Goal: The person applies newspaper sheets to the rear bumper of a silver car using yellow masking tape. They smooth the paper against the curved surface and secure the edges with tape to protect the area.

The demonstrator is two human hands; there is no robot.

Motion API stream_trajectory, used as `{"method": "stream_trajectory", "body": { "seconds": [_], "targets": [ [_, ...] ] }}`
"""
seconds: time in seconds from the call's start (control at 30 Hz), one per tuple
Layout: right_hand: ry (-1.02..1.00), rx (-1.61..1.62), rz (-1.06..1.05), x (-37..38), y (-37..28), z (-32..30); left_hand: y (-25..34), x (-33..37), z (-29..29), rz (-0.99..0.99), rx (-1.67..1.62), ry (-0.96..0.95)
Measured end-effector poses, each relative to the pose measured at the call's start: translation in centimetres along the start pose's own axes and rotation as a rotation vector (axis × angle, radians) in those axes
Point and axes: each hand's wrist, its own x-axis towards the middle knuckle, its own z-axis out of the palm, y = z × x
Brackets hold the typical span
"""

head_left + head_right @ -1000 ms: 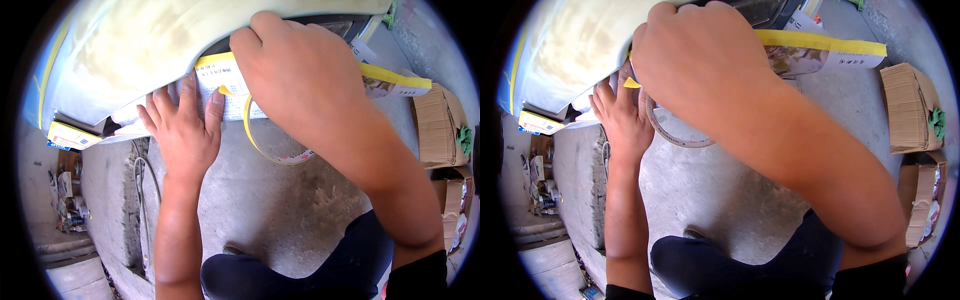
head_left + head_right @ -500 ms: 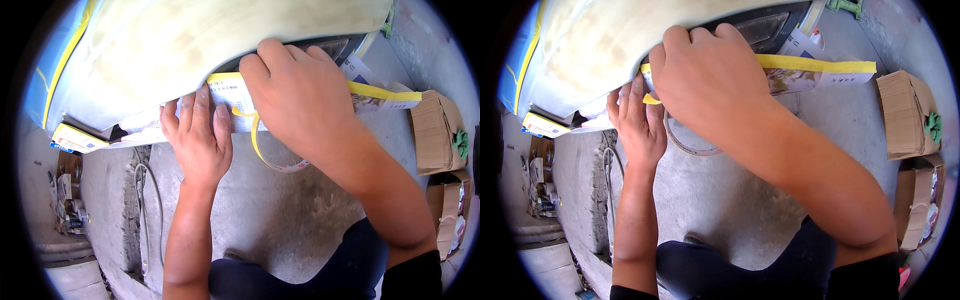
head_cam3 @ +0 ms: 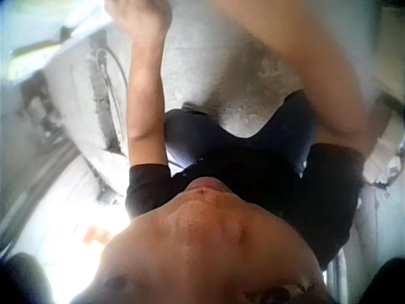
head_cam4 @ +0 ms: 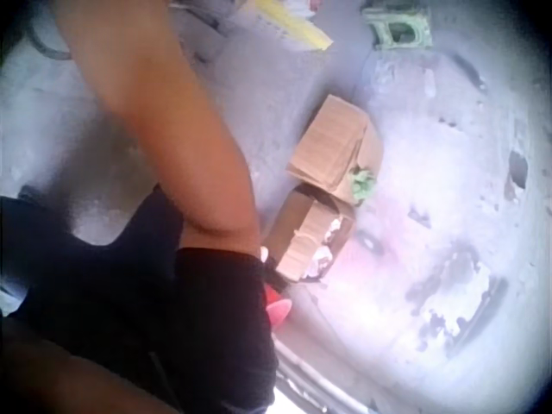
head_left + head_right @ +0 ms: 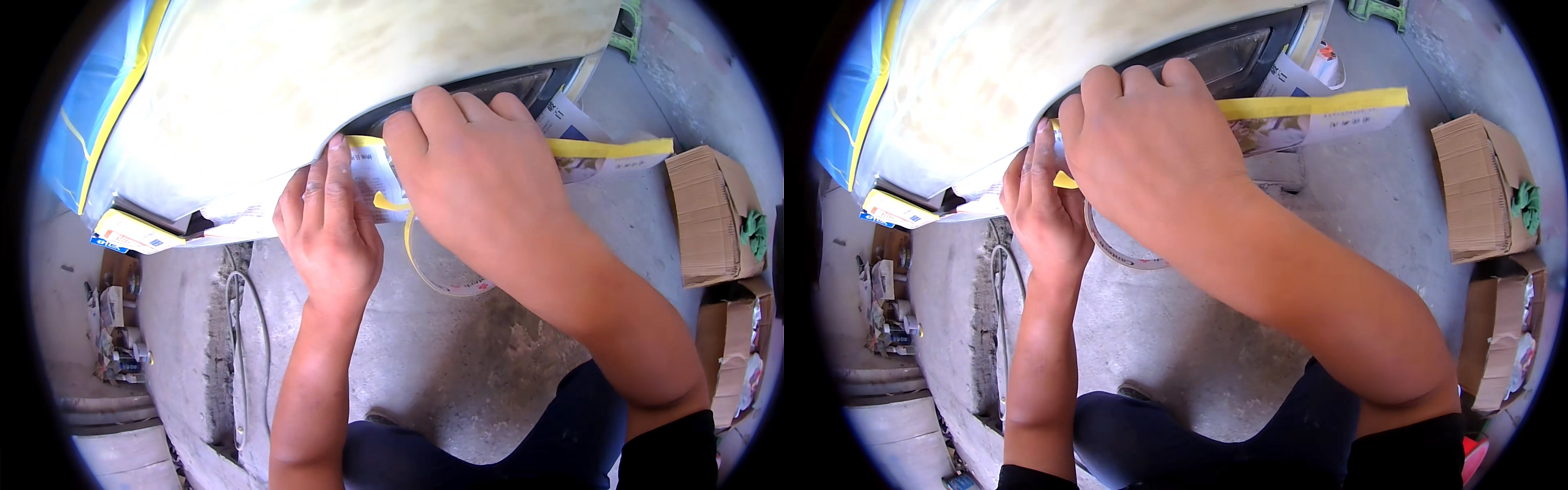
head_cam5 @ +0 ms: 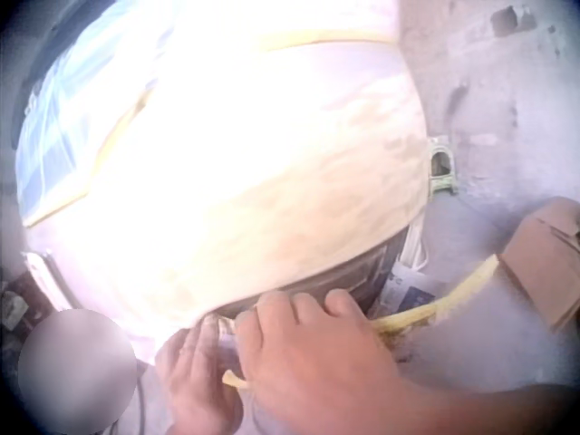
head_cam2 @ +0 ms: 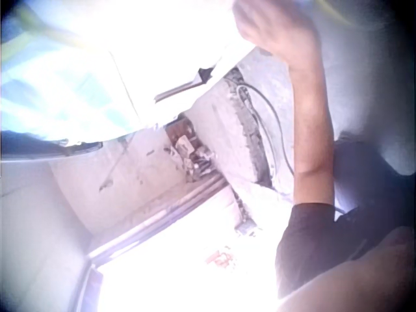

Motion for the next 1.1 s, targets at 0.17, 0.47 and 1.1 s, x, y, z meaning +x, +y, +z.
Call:
{"method": "stream_trajectory", "body": {
  "seconds": [0.17,0.47,1.1],
  "targets": [
    [0.097,0.028,-0.047,-0.2,0.4,0.4,0.7,1.5,-0.7,0.060,0.048,-0.045],
    [0.163,0.046,0.009,0.6,0.7,1.5,1.1,1.7,-0.3,-0.126,0.042,0.057],
    [0.380,0.123,0.077,0.3,1.1,3.7,0.8,0.1,0.7,-0.067,-0.002,0.046]
  ]
}}
